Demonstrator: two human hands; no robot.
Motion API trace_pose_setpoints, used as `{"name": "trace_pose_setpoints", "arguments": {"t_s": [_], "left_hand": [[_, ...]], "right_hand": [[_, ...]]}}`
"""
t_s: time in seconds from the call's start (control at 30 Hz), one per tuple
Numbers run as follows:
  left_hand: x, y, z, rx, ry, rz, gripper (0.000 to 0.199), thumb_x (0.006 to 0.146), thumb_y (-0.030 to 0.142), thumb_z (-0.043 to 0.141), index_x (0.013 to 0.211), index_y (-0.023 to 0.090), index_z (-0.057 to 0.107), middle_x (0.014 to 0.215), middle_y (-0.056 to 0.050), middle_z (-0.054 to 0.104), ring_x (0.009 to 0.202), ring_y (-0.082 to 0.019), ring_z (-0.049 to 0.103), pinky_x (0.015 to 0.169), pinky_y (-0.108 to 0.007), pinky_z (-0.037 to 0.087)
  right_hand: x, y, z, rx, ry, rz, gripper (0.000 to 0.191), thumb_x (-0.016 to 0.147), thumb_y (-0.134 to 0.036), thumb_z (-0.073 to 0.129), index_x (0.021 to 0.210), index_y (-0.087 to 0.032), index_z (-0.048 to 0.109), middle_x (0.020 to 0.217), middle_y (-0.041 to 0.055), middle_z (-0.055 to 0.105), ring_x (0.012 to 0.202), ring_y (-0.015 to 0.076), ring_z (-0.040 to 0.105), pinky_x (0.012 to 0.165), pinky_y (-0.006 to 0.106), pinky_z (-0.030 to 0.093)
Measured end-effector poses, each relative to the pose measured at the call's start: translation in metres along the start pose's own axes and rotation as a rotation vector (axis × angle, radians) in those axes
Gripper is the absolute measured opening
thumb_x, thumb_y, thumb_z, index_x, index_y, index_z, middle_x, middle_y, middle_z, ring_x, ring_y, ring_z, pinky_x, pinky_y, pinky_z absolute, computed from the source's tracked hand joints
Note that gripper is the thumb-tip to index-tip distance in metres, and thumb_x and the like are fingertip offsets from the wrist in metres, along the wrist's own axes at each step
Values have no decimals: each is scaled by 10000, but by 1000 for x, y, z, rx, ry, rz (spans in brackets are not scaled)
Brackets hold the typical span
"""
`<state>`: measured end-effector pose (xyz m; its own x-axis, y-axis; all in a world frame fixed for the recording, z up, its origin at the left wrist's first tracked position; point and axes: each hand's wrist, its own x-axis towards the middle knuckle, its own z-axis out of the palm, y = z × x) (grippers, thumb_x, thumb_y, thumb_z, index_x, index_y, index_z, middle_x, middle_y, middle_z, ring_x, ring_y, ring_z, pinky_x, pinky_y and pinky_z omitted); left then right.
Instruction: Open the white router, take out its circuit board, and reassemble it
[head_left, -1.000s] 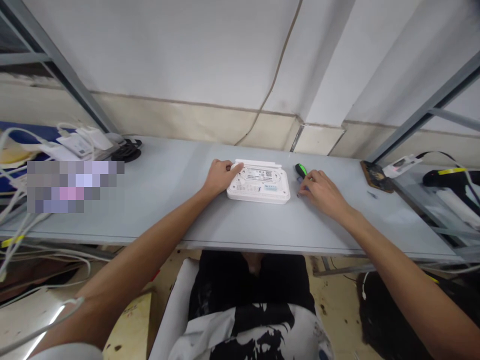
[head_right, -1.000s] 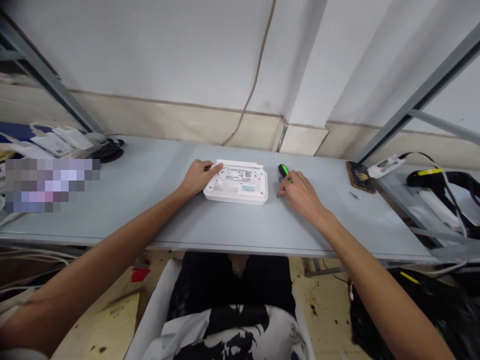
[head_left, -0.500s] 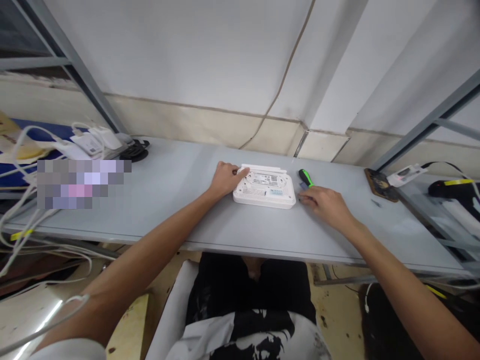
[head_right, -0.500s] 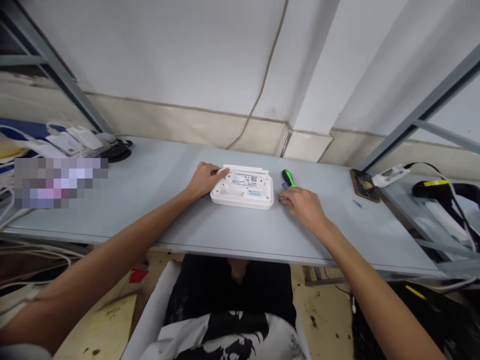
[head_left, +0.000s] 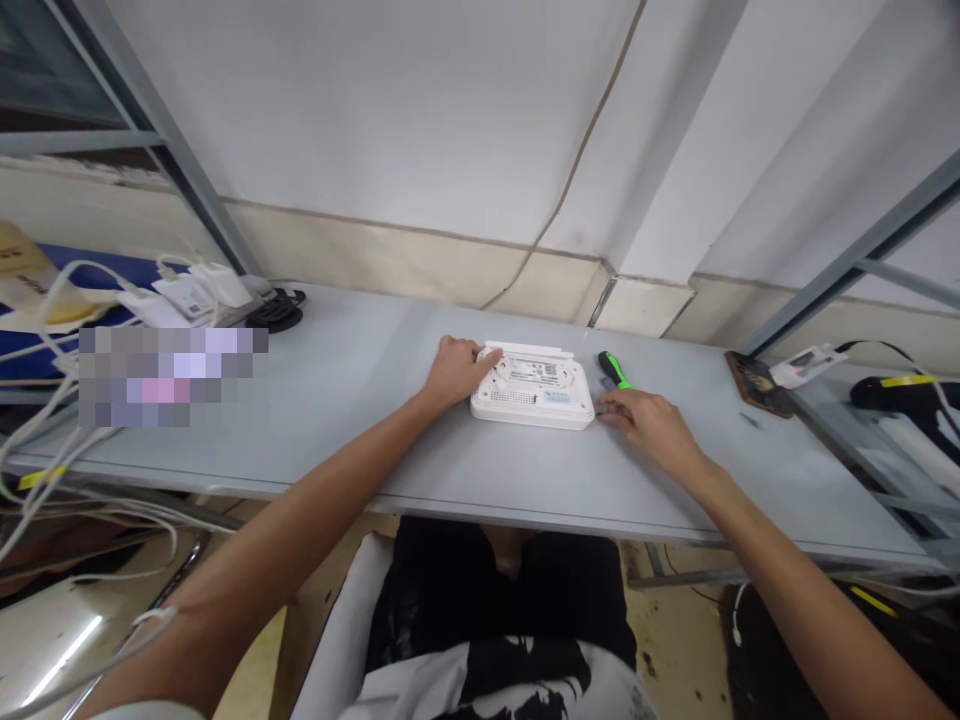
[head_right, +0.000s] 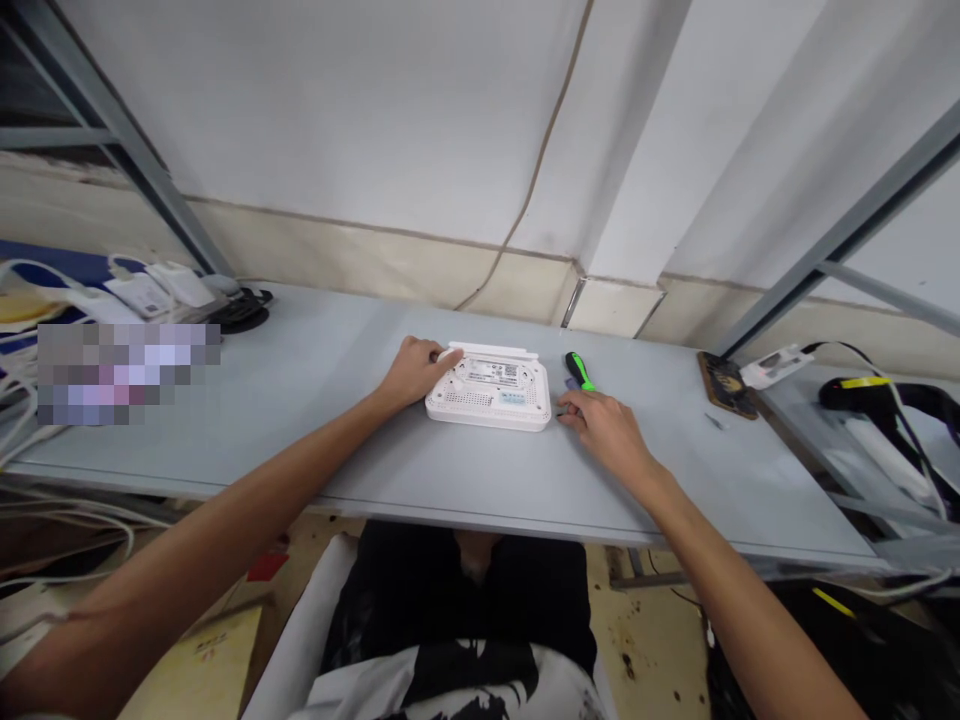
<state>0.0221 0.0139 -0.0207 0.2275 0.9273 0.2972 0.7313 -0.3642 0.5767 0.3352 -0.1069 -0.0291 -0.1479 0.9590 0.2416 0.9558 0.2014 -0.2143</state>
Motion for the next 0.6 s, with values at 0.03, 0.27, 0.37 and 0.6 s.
{"name": "trace_pose_setpoints", "arguments": {"t_s": [0.03, 0.27, 0.37, 0.6], "left_hand": [[0, 0, 0, -2, 0, -5, 465, 930, 542, 566, 599, 216, 550, 665, -84, 604, 963, -305, 534, 928, -433, 431], [0, 1, -2, -10, -4, -22, 448, 925, 532, 574, 609, 214, 569, 683, -87, 617, 994, -316, 535, 945, -436, 434], [0, 1, -3, -9, -4, -25, 436, 923, 529, 576, 626, 210, 578, 709, -89, 629, 985, -313, 534, 932, -431, 436], [-1, 2, -2, -5, -21, -16, 399, 932, 523, 566, 701, 204, 629, 775, -94, 660, 1031, -312, 537, 909, -412, 445]], "right_hand": [[1, 1, 0, 6, -5, -4, 160, 939, -212, 593, 1020, -260, 723, 1003, 27, 782, 894, 241, 726, 681, 311, 447], [5, -1, 2, -6, -46, 1, 136, 927, -177, 573, 866, -240, 677, 888, 32, 752, 789, 228, 689, 634, 300, 379], [5, -2, -1, 5, -35, -3, 166, 932, -155, 538, 846, -230, 660, 907, 53, 751, 780, 224, 683, 622, 299, 359], [35, -3, -34, 214, 66, 32, 139, 943, -282, 572, 882, -216, 679, 860, 42, 760, 722, 196, 671, 720, 318, 483]]}}
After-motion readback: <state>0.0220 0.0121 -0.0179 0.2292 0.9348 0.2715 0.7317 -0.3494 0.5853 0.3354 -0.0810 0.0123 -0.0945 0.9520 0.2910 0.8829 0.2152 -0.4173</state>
